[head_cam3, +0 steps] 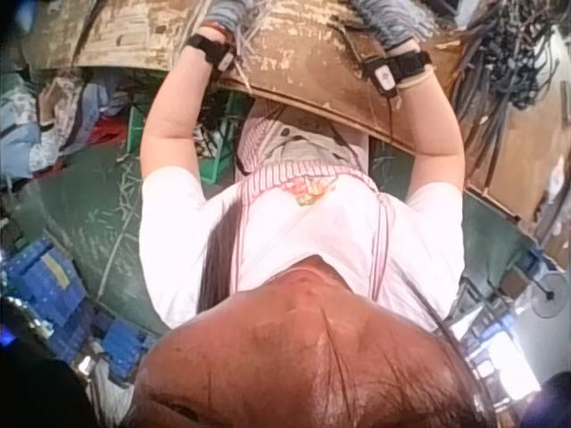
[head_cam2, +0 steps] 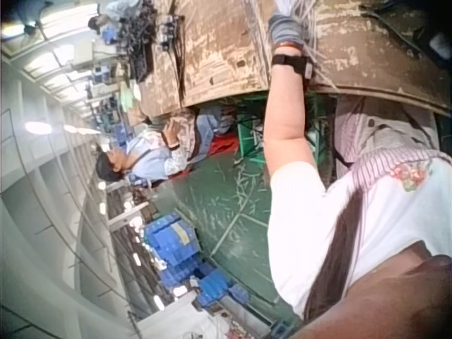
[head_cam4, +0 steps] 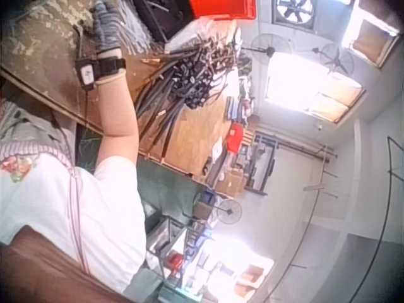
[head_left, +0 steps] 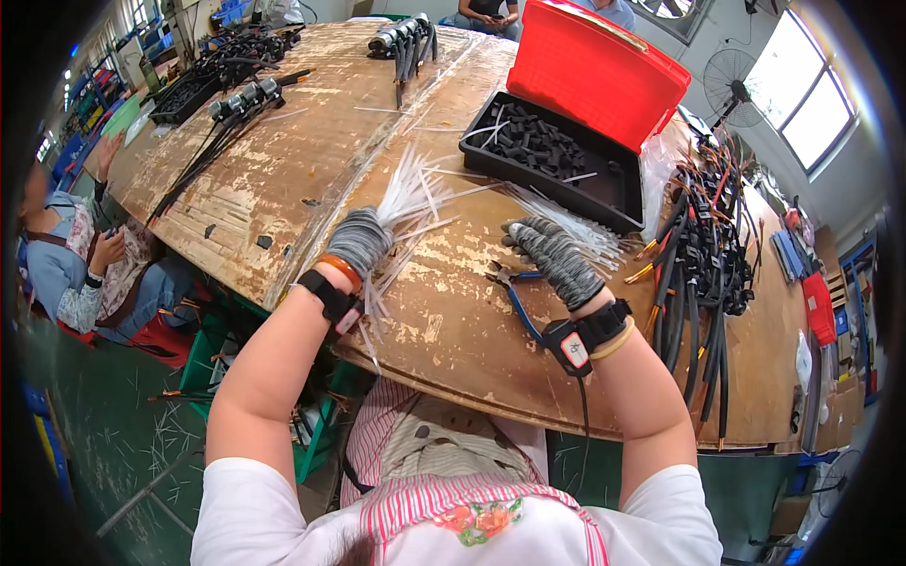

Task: Assembling wire harnesses or heavy-duty cables using zip ties and cutting tools at a workstation.

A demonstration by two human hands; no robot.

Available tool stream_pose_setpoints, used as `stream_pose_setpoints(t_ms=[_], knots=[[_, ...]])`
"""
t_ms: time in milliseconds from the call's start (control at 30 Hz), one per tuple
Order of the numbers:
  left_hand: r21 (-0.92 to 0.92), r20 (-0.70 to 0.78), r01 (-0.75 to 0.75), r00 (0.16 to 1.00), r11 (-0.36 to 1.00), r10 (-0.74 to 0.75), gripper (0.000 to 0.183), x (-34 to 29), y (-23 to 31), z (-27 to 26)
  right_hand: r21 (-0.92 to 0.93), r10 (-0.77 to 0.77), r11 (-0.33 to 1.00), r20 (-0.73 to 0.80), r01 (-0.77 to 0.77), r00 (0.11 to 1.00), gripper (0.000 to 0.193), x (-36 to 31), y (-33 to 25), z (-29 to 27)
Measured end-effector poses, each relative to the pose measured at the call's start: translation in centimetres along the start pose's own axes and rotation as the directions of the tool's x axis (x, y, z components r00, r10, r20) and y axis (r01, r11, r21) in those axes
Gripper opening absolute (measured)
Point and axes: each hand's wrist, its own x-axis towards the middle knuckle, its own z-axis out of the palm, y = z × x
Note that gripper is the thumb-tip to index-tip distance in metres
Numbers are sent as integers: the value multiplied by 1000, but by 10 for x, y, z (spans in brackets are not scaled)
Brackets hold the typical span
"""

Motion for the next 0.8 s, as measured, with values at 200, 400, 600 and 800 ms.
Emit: stream_pose_setpoints(t_ms=[200, 400, 600, 800], knots=[[193, 136, -58, 990, 979, 32, 49, -11, 14, 1, -482, -187, 863, -27, 152, 982, 33, 22, 26, 0], [382, -46, -36, 997, 923, 58, 70, -30, 32, -3, -667, -202, 721, 60, 190, 978, 35, 48, 14, 18], [302, 167, -67, 986, 951, 16, 33, -12, 13, 4, -922, -48, 195, 333, 335, 942, 99, 69, 4, 34], [379, 55, -189, 982, 906, 181, 17, -14, 6, 13, -922, 60, 118, 378, 370, 924, 121, 99, -14, 63]])
